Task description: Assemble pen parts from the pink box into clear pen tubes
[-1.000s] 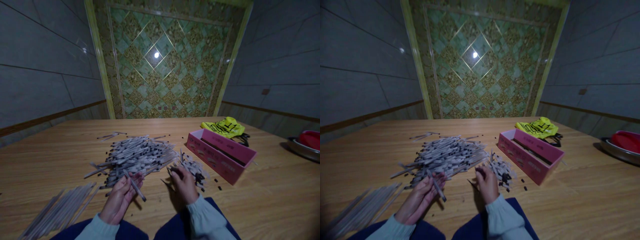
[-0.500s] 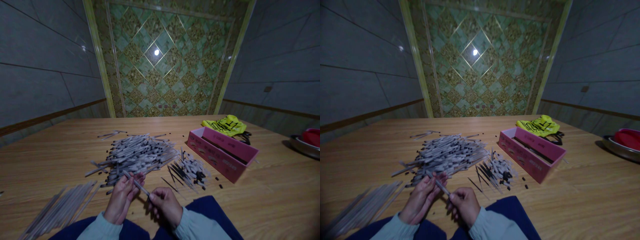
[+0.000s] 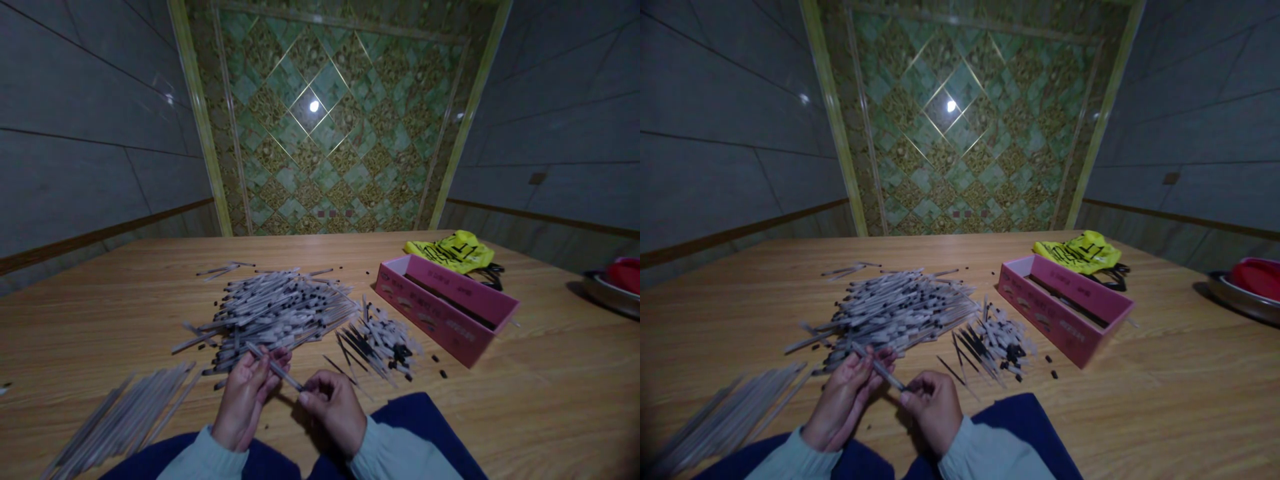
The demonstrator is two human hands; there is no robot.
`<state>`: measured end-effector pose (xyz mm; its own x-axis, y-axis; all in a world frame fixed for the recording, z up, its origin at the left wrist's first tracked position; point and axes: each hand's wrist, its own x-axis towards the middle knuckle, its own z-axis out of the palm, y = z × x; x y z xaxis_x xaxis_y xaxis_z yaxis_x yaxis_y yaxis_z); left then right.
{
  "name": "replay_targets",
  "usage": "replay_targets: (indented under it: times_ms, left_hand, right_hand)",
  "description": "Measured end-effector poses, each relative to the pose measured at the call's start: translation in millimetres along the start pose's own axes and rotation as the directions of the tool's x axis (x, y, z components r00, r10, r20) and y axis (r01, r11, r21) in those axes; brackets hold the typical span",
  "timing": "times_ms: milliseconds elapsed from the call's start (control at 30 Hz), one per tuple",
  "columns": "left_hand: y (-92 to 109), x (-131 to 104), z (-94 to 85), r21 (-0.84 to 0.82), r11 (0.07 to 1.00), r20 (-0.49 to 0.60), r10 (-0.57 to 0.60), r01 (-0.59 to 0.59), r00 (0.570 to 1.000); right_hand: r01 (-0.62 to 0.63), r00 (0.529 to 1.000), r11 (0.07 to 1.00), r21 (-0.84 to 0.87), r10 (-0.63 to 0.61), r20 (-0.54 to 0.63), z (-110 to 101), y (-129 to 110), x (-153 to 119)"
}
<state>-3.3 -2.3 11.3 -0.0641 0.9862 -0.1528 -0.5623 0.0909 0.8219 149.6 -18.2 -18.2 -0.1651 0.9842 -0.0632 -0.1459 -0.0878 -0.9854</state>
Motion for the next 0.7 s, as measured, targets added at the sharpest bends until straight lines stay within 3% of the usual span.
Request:
replay_targets:
  times_ms: [167,300,467,633,700]
  left_hand:
    - [0.0,-1.2,1.4,0.025,1.000,-0.009,-0.003,0.003,1.000]
    - [0.7,-1.1,2.9,0.025,1.000,-0.018,-0.005,0.005,1.000]
    - [0.1,0.1,2.1,0.017,1.000,-0.019,-0.002,0.002,1.000]
    - [-0.5,-0.8,1.7,0.025,1.000,-0.020,-0.010,0.011,1.000]
    - [-0.5,-0.5,1.5,0.021,1.000,-0.026,-0.007,0.008,1.000]
  right_hand:
    - [-0.018,0.995,0.999,-0.043,0.022,0.097,0.3,-1.4,-1.0]
    - [0.090,0.995,0.993,-0.077,-0.093,-0.033,-0.3,-1.5,-1.2]
    - [0.015,0.998,0.999,-0.033,-0.013,0.056,-0.2,4.1,0.3]
    - [0.122,0.989,0.987,-0.105,-0.130,-0.071,-0.1,0.6,-0.2]
    - [0.099,0.993,0.993,-0.072,-0.102,-0.051,0.0,-0.3,-0.1]
